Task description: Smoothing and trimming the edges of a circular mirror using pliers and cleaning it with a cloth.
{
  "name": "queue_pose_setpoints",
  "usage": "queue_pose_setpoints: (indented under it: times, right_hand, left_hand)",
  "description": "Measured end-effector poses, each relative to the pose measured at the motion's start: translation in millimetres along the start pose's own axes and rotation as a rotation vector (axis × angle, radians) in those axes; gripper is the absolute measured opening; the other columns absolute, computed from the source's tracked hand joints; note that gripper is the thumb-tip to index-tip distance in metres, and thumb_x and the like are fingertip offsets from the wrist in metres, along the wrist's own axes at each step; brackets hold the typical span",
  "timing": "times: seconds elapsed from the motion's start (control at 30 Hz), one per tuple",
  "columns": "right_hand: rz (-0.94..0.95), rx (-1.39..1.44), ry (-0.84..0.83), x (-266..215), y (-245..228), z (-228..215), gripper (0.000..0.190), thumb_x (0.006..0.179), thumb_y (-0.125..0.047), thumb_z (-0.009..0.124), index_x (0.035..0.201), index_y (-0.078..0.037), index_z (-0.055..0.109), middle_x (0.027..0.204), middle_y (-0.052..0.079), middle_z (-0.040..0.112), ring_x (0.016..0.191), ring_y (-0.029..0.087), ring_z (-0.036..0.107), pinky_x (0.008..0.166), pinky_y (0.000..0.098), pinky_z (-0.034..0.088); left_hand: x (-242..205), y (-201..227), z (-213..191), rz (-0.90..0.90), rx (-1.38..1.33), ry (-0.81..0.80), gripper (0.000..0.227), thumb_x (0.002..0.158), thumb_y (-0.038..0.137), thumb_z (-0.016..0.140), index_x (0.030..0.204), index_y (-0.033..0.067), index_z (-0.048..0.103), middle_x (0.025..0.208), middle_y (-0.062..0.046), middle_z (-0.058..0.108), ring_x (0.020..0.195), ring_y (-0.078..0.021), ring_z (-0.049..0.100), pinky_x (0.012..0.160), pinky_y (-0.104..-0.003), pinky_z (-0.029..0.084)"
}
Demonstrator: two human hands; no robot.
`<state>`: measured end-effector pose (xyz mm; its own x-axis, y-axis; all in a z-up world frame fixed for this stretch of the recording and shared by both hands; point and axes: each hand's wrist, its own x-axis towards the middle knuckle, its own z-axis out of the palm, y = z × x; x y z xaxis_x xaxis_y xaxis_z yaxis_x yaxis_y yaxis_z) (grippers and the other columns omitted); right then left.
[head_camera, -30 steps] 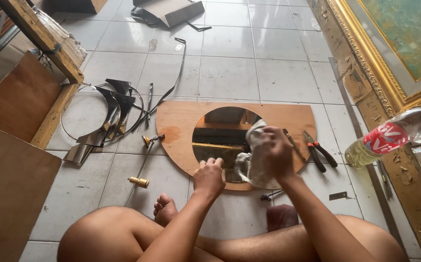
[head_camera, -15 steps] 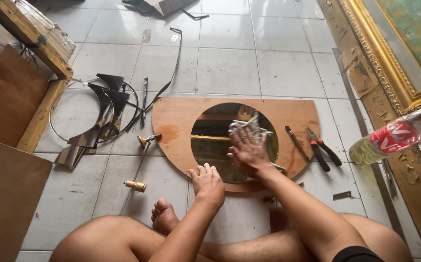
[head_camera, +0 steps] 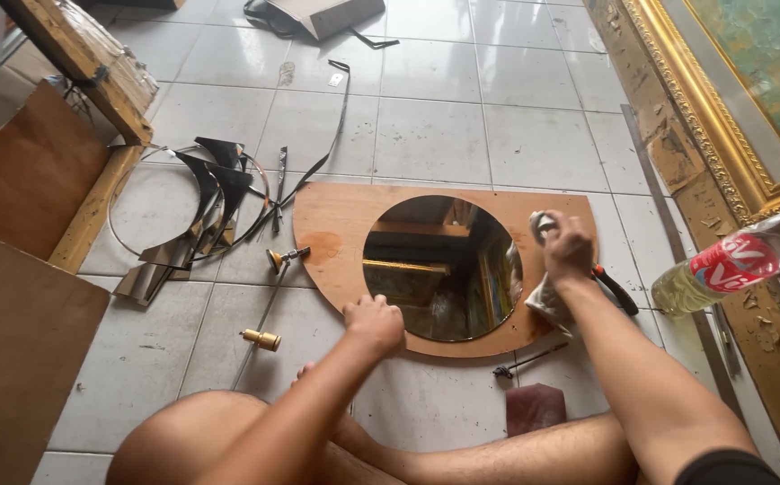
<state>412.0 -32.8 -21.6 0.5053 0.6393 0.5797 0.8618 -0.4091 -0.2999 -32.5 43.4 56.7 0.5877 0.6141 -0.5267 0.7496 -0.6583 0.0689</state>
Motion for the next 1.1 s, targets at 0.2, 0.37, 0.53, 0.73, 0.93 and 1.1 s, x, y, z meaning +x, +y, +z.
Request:
queue_pose_setpoints:
  times: [0.2,0.37,0.53,0.73,0.93,1.1]
  right_hand:
    - [-0.113,0.374,-0.047,-8.2,-235.6,-90.8,0.026,0.099,-0.012,0.058,0.111,-0.006,0.080,0.093,0.030,0.071,0.087,0.057,0.071,0.075,0.0692,0.058]
    - [-0.576,0.078,-0.395,-66.5,-291.5,8.4,0.049,0.107,-0.044,0.049,0.156,-0.045,0.055,0.162,-0.007,0.053,0.144,0.027,0.050,0.105,0.0654,0.037]
    - [-0.418,-0.052,-0.850,-43.3,-316.6,-15.3,0.077,0.114,-0.067,0.028,0.180,-0.028,0.026,0.189,0.002,0.024,0.174,0.034,0.014,0.127,0.0869,-0.001]
    - [-0.150,-0.120,-0.830,14.2,-280.7,-34.0,0.080,0.116,-0.068,0.020,0.181,-0.021,0.021,0.190,0.005,0.019,0.174,0.036,0.016,0.127,0.0900,0.004]
    - [0.004,-0.136,-0.702,26.7,-173.4,17.7,0.081,0.115,-0.070,0.027,0.182,-0.026,0.018,0.191,-0.001,0.016,0.173,0.037,0.016,0.124,0.0942,0.005]
    - [0.206,0.115,0.128,0.4,-69.7,72.3,0.049,0.109,-0.009,0.055,0.141,-0.038,0.078,0.128,-0.008,0.081,0.120,0.023,0.076,0.110,0.0462,0.058]
  left_hand:
    - [16.0,-80.0,-9.4,0.185,0.326,0.103,0.067,0.104,0.028,0.056,0.170,0.0271,0.049,0.122,-0.010,0.084,0.116,-0.0354,0.079,0.091,-0.059,0.060]
    - [15.8,-86.1,-6.4,0.143,0.269,0.068,0.076,0.106,0.024,0.057,0.178,0.0356,0.035,0.128,-0.007,0.083,0.123,-0.0304,0.078,0.095,-0.054,0.063]
    - [52.3,-82.6,4.9,0.107,0.236,0.011,0.079,0.104,0.040,0.069,0.176,0.0377,0.038,0.130,-0.005,0.083,0.121,-0.0272,0.078,0.087,-0.059,0.064]
    - [80.8,-72.0,6.1,0.021,0.210,-0.082,0.061,0.121,0.041,0.021,0.154,0.0198,0.069,0.131,-0.006,0.082,0.123,-0.0326,0.076,0.082,-0.069,0.061]
    - [79.1,-77.5,9.0,0.088,0.242,-0.027,0.059,0.107,0.061,0.058,0.146,0.0206,0.075,0.127,-0.005,0.084,0.122,-0.0316,0.077,0.080,-0.065,0.062]
    - [45.7,-83.8,-25.9,0.096,0.076,0.093,0.054,0.107,0.056,0.055,0.145,0.0228,0.076,0.124,-0.011,0.084,0.123,-0.0378,0.079,0.089,-0.066,0.064]
